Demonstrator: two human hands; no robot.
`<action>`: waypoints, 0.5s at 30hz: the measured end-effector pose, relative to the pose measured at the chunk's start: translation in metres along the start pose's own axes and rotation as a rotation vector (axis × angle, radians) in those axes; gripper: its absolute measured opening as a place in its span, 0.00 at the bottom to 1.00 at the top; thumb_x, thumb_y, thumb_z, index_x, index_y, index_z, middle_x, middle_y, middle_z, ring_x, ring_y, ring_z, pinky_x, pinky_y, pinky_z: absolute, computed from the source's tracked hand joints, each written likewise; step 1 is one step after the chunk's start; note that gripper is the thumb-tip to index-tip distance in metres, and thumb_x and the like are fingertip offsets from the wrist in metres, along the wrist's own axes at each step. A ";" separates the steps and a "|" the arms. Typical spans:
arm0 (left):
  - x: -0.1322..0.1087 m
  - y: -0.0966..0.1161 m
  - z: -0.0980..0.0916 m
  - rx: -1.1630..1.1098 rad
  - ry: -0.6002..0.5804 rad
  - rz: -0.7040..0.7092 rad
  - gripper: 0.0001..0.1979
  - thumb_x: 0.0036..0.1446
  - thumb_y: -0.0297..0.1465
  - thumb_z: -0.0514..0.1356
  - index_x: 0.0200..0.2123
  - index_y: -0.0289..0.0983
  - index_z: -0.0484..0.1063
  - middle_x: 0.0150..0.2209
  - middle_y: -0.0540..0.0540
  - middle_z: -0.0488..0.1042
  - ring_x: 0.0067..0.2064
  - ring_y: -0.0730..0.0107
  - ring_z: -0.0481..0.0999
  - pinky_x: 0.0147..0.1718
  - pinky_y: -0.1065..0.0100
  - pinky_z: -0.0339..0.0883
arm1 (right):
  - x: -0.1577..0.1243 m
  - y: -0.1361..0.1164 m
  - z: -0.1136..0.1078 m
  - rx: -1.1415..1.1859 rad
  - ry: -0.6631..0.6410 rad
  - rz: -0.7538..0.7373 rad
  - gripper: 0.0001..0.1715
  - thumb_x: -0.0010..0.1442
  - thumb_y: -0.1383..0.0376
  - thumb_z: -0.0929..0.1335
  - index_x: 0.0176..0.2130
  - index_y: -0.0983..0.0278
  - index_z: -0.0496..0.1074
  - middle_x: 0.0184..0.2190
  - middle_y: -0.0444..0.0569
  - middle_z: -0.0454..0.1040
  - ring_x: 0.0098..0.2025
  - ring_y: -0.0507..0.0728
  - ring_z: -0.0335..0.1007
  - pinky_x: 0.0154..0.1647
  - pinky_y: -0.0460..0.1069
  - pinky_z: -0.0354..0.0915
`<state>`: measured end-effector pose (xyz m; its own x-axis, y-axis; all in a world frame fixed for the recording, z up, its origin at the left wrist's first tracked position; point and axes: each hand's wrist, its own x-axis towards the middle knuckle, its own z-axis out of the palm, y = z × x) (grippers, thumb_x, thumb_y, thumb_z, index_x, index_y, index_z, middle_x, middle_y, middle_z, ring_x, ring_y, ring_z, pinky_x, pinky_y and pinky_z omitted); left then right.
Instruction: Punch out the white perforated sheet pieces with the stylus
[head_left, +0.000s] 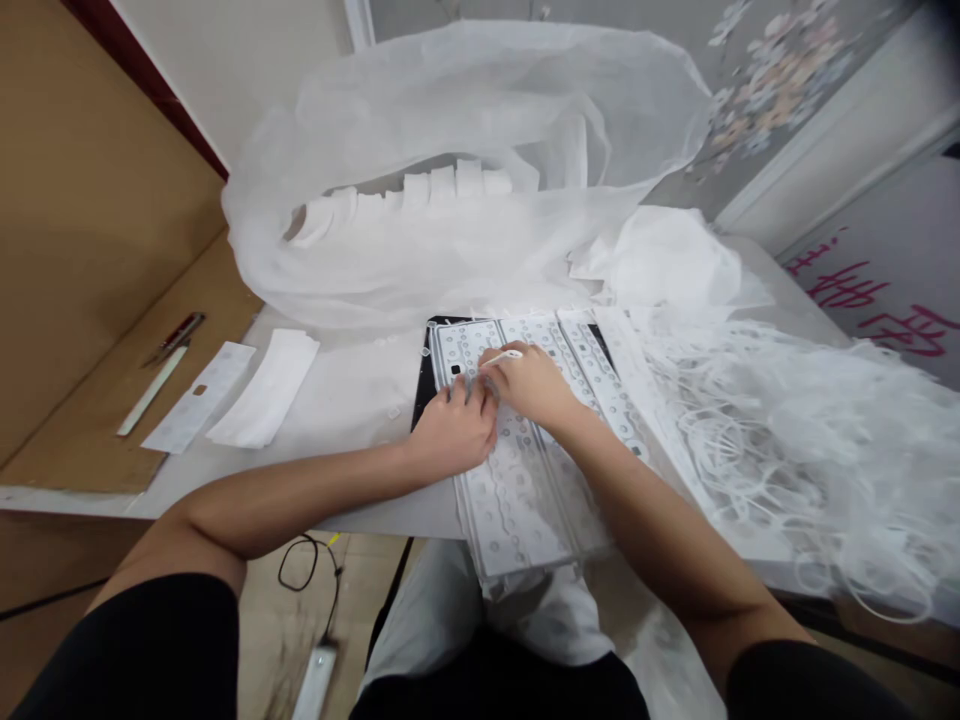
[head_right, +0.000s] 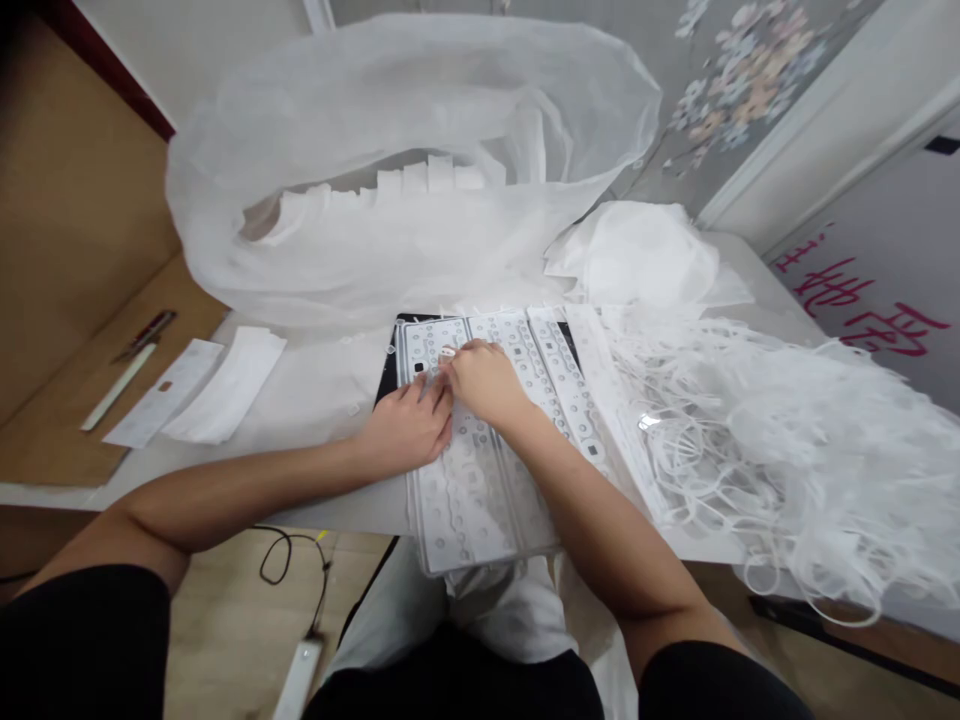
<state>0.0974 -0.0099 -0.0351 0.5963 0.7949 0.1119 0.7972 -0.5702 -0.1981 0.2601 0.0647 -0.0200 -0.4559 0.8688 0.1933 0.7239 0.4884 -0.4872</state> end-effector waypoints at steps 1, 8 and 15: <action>0.000 0.000 0.000 0.008 0.000 0.001 0.26 0.70 0.36 0.52 0.64 0.25 0.68 0.63 0.25 0.70 0.63 0.38 0.71 0.51 0.52 0.70 | 0.000 -0.001 0.001 -0.070 -0.011 -0.025 0.10 0.68 0.66 0.67 0.39 0.61 0.80 0.38 0.56 0.82 0.50 0.65 0.75 0.56 0.56 0.64; -0.002 0.001 0.001 0.035 -0.003 0.005 0.26 0.72 0.35 0.50 0.64 0.22 0.68 0.64 0.23 0.69 0.62 0.36 0.72 0.50 0.51 0.71 | 0.002 0.001 0.005 -0.175 0.017 -0.063 0.14 0.71 0.65 0.63 0.41 0.61 0.79 0.36 0.55 0.81 0.48 0.65 0.74 0.56 0.58 0.61; -0.002 0.001 0.001 -0.005 0.034 0.006 0.24 0.71 0.34 0.51 0.62 0.25 0.70 0.64 0.26 0.69 0.61 0.38 0.72 0.48 0.52 0.71 | 0.011 0.026 -0.004 -0.122 0.339 0.056 0.17 0.72 0.64 0.61 0.45 0.61 0.79 0.38 0.54 0.81 0.50 0.65 0.73 0.55 0.59 0.64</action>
<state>0.0967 -0.0113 -0.0364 0.6038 0.7841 0.1437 0.7941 -0.5759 -0.1942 0.2760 0.0869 -0.0274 -0.2309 0.8626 0.4502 0.8090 0.4273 -0.4037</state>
